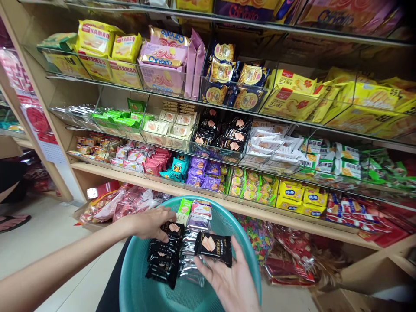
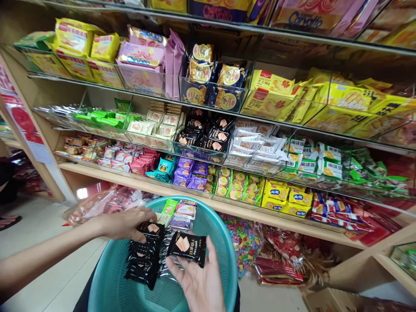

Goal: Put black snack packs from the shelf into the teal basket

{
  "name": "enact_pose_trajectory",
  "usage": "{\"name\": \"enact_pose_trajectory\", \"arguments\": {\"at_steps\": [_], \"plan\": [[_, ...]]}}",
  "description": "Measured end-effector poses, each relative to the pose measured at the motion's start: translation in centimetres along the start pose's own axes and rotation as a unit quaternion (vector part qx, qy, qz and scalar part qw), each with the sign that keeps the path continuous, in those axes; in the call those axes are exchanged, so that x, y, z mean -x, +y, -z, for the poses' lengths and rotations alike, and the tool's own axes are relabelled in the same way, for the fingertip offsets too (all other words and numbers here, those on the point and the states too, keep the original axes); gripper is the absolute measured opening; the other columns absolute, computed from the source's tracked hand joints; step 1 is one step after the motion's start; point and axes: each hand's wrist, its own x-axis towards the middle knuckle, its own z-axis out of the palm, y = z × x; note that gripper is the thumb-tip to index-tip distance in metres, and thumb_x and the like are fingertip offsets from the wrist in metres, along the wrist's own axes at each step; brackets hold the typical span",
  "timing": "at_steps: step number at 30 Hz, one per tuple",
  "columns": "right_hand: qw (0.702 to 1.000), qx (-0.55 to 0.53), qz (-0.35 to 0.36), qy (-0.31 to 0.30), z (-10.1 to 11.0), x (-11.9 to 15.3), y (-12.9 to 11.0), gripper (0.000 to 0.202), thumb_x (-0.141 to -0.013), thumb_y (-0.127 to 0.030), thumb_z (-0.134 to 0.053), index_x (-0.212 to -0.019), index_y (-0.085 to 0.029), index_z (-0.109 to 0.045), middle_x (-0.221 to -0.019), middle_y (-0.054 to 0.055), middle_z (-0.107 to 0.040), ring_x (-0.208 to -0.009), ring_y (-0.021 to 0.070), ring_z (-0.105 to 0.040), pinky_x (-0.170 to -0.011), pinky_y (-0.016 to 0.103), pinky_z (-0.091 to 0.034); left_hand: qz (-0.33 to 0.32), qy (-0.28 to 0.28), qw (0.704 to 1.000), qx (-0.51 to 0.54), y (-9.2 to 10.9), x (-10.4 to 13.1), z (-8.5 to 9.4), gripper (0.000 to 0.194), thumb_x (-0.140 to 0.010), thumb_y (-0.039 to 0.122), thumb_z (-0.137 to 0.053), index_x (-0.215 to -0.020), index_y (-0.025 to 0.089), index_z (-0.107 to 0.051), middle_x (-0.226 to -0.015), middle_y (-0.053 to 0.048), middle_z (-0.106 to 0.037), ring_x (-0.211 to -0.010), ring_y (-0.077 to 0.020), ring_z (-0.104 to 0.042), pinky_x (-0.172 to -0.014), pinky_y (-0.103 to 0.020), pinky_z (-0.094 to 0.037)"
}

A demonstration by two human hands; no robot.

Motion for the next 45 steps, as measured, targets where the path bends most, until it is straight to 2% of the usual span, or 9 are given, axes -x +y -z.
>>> {"name": "enact_pose_trajectory", "arguments": {"at_steps": [9, 16, 22, 26, 28, 30, 36, 41, 45], "plan": [[0.999, 0.017, -0.006, -0.029, 0.1, -0.5, 0.8, 0.048, -0.08, -0.043, -0.061, -0.112, -0.009, -0.05, -0.108, 0.018, -0.067, -0.096, 0.0301, -0.066, -0.093, 0.052, -0.049, -0.005, 0.026, 1.0, -0.003, 0.0, -0.2, -0.7, 0.037, -0.066, 0.025, -0.067, -0.099, 0.017, -0.053, -0.1, -0.008, -0.058, -0.092, -0.0259, -0.054, -0.073, -0.03, -0.039], [0.999, 0.03, -0.01, -0.034, 0.1, -0.6, 1.2, 0.058, -0.081, -0.05, -0.056, -0.12, -0.008, -0.046, -0.107, 0.018, -0.067, -0.091, 0.0269, -0.067, -0.092, 0.051, -0.05, 0.009, 0.029, 1.0, 0.0, -0.3, 0.5, -0.1, 0.056, -0.069, 0.036, -0.068, -0.117, 0.016, -0.048, -0.115, -0.011, -0.052, -0.105, -0.0295, -0.05, -0.084, -0.034, -0.041], [0.998, 0.023, -0.026, -0.046, -0.5, -0.3, 2.0, 0.061, -0.084, -0.05, -0.053, -0.125, -0.006, -0.044, -0.105, 0.018, -0.069, -0.091, 0.0267, -0.067, -0.09, 0.05, -0.05, -0.067, 0.151, 0.986, 0.02, 3.7, 2.2, 0.9, 0.044, -0.089, 0.049, -0.047, -0.121, 0.019, -0.047, -0.119, -0.01, -0.049, -0.111, -0.0265, -0.047, -0.093, -0.038, -0.038], [0.991, 0.028, -0.093, -0.086, -0.7, -0.6, 2.7, 0.056, -0.085, -0.054, -0.046, -0.116, -0.007, -0.054, -0.096, 0.014, -0.072, -0.083, 0.0241, -0.069, -0.081, 0.043, -0.054, -0.114, 0.093, 0.988, 0.049, 7.1, 2.9, -0.4, 0.064, -0.079, 0.051, -0.062, -0.132, 0.022, -0.041, -0.128, -0.011, -0.048, -0.118, -0.029, -0.044, -0.099, -0.041, -0.038], [0.984, 0.029, -0.135, -0.117, -0.7, -0.9, 3.0, 0.059, -0.084, -0.057, -0.046, -0.112, -0.007, -0.058, -0.1, 0.014, -0.072, -0.09, 0.0259, -0.068, -0.081, 0.04, -0.054, -0.113, 0.065, 0.99, 0.055, 7.9, 2.9, -1.1, 0.076, -0.075, 0.047, -0.068, -0.138, 0.021, -0.034, -0.135, -0.012, -0.043, -0.125, -0.0307, -0.038, -0.105, -0.043, -0.033], [0.977, 0.027, -0.155, -0.144, -0.7, -1.1, 3.1, 0.059, -0.079, -0.058, -0.052, -0.107, -0.007, -0.061, -0.1, 0.013, -0.072, -0.094, 0.0269, -0.067, -0.083, 0.04, -0.053, -0.1, 0.056, 0.992, 0.056, 8.3, 2.8, -1.5, 0.074, -0.077, 0.04, -0.068, -0.139, 0.02, -0.033, -0.138, -0.012, -0.042, -0.127, -0.0309, -0.037, -0.107, -0.046, -0.031], [0.981, 0.044, -0.137, -0.133, 0.0, -1.3, 4.2, 0.056, -0.061, -0.062, -0.068, -0.093, -0.016, -0.069, -0.088, 0.006, -0.075, -0.086, 0.0267, -0.069, -0.074, 0.041, -0.055, -0.108, 0.081, 0.988, 0.071, 8.4, 2.9, -1.9, 0.049, -0.078, 0.029, -0.066, -0.124, 0.025, -0.049, -0.125, -0.009, -0.052, -0.116, -0.0295, -0.047, -0.099, -0.045, -0.04], [0.986, 0.072, -0.101, -0.109, 0.9, -1.5, 5.5, 0.061, -0.058, -0.068, -0.065, -0.095, -0.02, -0.069, -0.089, 0.004, -0.075, -0.097, 0.0301, -0.065, -0.078, 0.05, -0.052, -0.089, 0.054, 0.991, 0.084, 8.5, 3.3, -2.1, 0.05, -0.073, 0.023, -0.07, -0.119, 0.023, -0.052, -0.125, -0.009, -0.049, -0.116, -0.03, -0.046, -0.1, -0.046, -0.039], [0.985, 0.093, -0.098, -0.111, 0.9, -1.1, 5.8, 0.059, -0.058, -0.069, -0.064, -0.096, -0.024, -0.068, -0.097, 0.005, -0.074, -0.102, 0.0323, -0.063, -0.079, 0.051, -0.05, -0.059, 0.007, 0.996, 0.069, 8.9, 3.8, -2.0, 0.059, -0.071, 0.02, -0.073, -0.124, 0.019, -0.048, -0.131, -0.011, -0.044, -0.123, -0.0304, -0.038, -0.109, -0.046, -0.029]]}}
